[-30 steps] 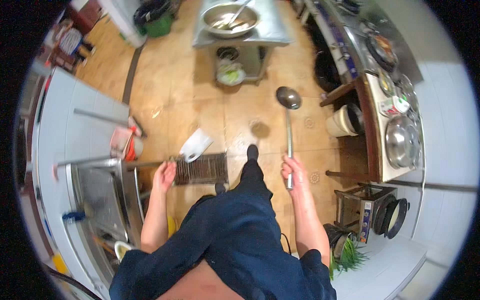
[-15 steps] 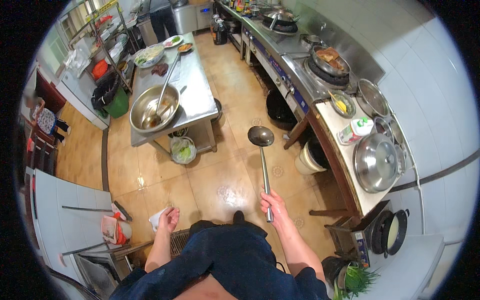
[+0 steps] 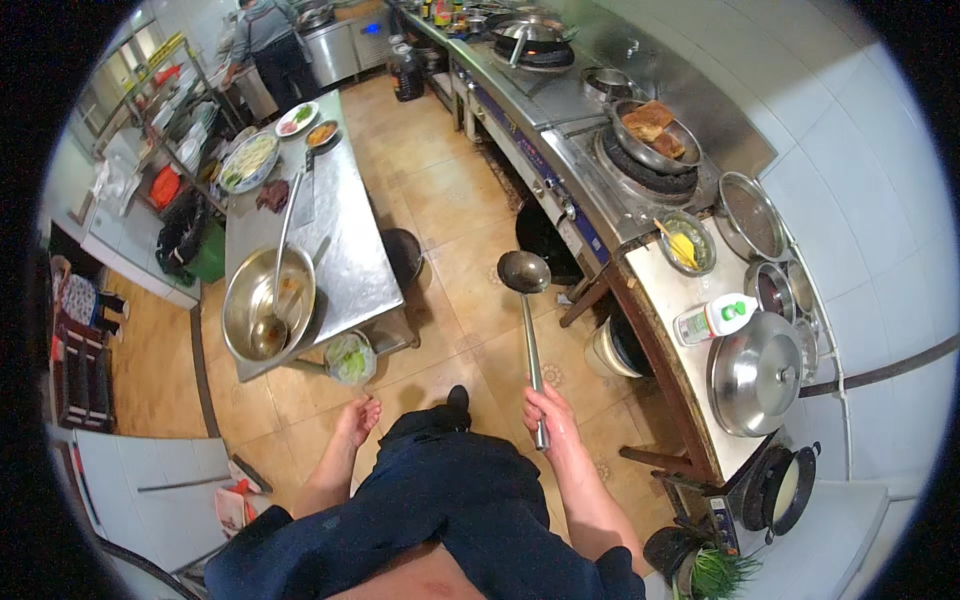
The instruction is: The person uses a strainer and ladle to transfer pieces of meat from a wok into a metal bowl. They then wipe the wok with a blue cloth and continue to handle the meat, moving it between the wok and the bowl.
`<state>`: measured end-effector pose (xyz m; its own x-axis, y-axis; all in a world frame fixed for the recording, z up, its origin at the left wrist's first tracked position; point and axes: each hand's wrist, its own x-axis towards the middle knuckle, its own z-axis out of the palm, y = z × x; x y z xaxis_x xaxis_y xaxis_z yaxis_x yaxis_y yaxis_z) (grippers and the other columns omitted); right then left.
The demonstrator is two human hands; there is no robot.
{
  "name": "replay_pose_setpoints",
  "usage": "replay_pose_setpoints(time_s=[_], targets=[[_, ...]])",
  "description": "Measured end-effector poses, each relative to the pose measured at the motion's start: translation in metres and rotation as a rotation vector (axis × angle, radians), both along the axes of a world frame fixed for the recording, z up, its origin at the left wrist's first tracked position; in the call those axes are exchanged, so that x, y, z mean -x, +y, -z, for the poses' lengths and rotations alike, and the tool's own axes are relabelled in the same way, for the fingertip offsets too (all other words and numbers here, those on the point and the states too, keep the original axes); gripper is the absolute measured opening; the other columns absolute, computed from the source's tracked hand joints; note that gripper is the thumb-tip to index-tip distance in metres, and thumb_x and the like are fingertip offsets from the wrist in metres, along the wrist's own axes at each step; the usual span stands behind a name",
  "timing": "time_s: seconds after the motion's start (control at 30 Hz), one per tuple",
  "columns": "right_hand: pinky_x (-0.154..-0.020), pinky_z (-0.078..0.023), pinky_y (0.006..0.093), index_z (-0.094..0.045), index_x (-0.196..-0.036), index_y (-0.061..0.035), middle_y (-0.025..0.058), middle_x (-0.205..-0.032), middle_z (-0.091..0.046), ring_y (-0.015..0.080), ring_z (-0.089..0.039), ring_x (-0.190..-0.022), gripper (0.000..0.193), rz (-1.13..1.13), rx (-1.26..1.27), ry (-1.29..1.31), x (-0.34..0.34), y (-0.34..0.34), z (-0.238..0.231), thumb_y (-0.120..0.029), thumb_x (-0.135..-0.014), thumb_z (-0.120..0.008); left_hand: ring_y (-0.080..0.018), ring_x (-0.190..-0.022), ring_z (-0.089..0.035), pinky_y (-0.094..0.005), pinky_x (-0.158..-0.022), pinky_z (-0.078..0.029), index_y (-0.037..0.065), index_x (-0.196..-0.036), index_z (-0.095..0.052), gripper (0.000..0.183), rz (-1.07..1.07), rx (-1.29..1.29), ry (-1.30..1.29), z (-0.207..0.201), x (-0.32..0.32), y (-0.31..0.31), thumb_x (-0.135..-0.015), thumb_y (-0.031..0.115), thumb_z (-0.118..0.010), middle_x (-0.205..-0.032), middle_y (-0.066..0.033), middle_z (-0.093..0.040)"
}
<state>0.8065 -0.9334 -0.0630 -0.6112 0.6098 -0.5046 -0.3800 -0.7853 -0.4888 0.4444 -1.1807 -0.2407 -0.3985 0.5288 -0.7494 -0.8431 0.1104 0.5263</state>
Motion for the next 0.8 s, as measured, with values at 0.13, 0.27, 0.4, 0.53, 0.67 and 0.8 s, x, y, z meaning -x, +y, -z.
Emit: replay_pose_setpoints(time_s=[0.13, 0.27, 0.4, 0.53, 0.67, 0.8], targets=[[-0.044, -0.034, 0.0209, -0.045, -0.132, -0.0027, 0.0012, -0.081, -0.047, 0.0071, -0.042, -0.057, 0.038, 0.044, 0.014, -0.021, 0.003, 0.024, -0.01, -0.003, -0.095, -0.054, -0.0203, -0.066, -0.063, -0.0315, -0.057, -0.055, 0.002, -0.107, -0.055, 0.02, 0.175, 0.191, 0.149, -0.003, 0.024, 0.062, -0.091, 0.013, -0.057, -0.085, -0.0134, -0.066], [-0.044, -0.034, 0.021, -0.042, -0.133, -0.0026, 0.0012, -0.08, -0.047, 0.0071, -0.041, -0.056, 0.039, 0.089, 0.029, -0.059, -0.005, 0.045, -0.005, -0.004, -0.096, -0.053, -0.0206, -0.058, -0.061, -0.0322, -0.049, -0.052, 0.001, -0.099, -0.056, 0.013, 0.22, 0.343, 0.333, -0.012, 0.033, 0.109, -0.09, 0.009, -0.055, -0.076, -0.0126, -0.063], [-0.044, -0.034, 0.021, -0.04, -0.134, -0.0021, 0.0004, -0.077, -0.046, 0.0068, -0.041, -0.056, 0.041, 0.063, 0.022, -0.08, -0.017, 0.073, -0.013, -0.005, -0.096, -0.054, -0.0218, -0.054, -0.06, -0.0326, -0.047, -0.051, -0.001, -0.093, -0.056, 0.01, 0.212, 0.392, 0.387, 0.012, 0.037, 0.113, -0.089, 0.007, -0.052, -0.073, -0.0123, -0.062], [-0.044, -0.035, 0.0206, -0.041, -0.134, -0.0024, -0.0004, -0.076, -0.045, 0.0063, -0.04, -0.056, 0.042, 0.042, -0.023, -0.055, -0.029, 0.107, -0.023, -0.006, -0.095, -0.055, -0.0233, -0.058, -0.062, -0.0361, -0.049, -0.052, -0.003, -0.097, -0.054, 0.012, 0.301, 0.504, 0.377, 0.027, 0.014, 0.095, -0.088, 0.004, -0.051, -0.075, -0.0148, -0.062], [-0.043, -0.034, 0.0198, -0.042, -0.136, -0.006, -0.0002, -0.077, -0.045, 0.0057, -0.039, -0.055, 0.042, -0.007, -0.038, -0.044, -0.046, 0.135, -0.03, -0.007, -0.095, -0.055, -0.0243, -0.059, -0.061, -0.0369, -0.052, -0.052, -0.005, -0.097, -0.053, 0.013, 0.292, 0.618, 0.324, 0.023, -0.019, 0.081, -0.088, 0.004, -0.049, -0.075, -0.0158, -0.061], [-0.039, -0.033, 0.0191, -0.043, -0.137, -0.0089, 0.0001, -0.078, -0.046, 0.0048, -0.036, -0.051, 0.042, -0.029, -0.025, -0.006, -0.073, 0.162, -0.028, -0.01, -0.096, -0.055, -0.0255, -0.058, -0.059, -0.039, -0.05, -0.051, -0.006, -0.103, -0.05, 0.017, 0.233, 0.533, 0.318, 0.036, -0.035, 0.076, -0.089, 0.003, -0.053, -0.076, -0.0162, -0.06]])
